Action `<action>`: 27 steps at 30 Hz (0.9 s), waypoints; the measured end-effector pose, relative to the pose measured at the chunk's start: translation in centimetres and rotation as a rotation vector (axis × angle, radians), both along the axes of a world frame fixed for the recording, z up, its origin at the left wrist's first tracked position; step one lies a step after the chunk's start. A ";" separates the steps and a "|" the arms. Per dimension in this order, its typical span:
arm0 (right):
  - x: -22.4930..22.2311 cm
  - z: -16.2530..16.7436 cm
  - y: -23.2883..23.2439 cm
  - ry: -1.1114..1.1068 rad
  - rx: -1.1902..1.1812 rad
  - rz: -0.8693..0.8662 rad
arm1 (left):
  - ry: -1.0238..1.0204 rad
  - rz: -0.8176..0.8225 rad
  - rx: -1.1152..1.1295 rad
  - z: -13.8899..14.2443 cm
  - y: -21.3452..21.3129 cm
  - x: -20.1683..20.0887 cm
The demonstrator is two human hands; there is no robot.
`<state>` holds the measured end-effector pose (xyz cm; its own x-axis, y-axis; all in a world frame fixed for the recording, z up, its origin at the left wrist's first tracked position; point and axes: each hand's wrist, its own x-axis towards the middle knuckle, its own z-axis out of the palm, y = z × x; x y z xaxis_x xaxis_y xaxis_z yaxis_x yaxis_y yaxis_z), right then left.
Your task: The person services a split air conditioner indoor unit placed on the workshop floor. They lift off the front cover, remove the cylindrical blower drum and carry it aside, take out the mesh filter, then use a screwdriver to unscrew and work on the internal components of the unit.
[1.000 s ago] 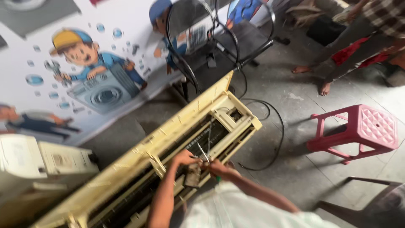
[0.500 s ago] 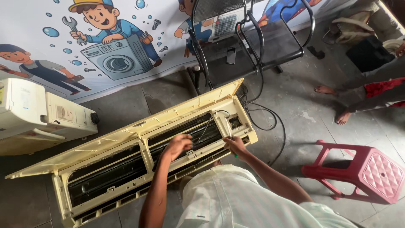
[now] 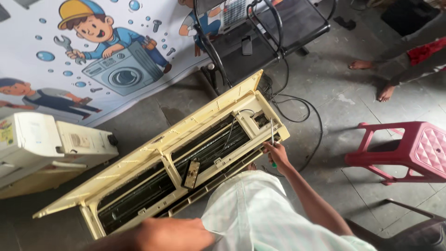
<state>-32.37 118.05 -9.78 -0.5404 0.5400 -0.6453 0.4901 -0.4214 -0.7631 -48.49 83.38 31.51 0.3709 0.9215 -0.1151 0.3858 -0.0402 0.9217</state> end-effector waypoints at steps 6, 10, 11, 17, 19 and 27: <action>-0.5 1.7 -2.8 0.097 0.004 -0.107 | 0.156 -0.018 -0.065 1.7 0.4 -0.8; -1.8 1.2 -3.1 -0.005 0.196 -0.010 | -0.070 -0.292 -0.092 -5.2 3.5 -5.5; -2.3 1.0 -2.8 -0.072 0.223 0.027 | -0.301 -0.283 0.042 -8.0 5.4 -7.5; -10.1 -0.3 2.7 -0.114 0.678 0.355 | -0.486 0.771 -0.273 -31.4 21.1 -10.9; -13.5 -0.2 4.6 -0.024 0.814 0.447 | 0.145 1.132 -0.341 -37.7 24.6 -10.6; -17.8 0.0 8.4 0.048 0.951 0.530 | 0.443 1.434 -0.261 -42.1 31.0 -9.6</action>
<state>-50.18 126.47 -9.80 -0.8652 0.4980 -0.0588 0.3965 0.6075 -0.6883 -58.10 114.38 -10.55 -0.8981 0.3993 -0.1843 0.1950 0.7373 0.6468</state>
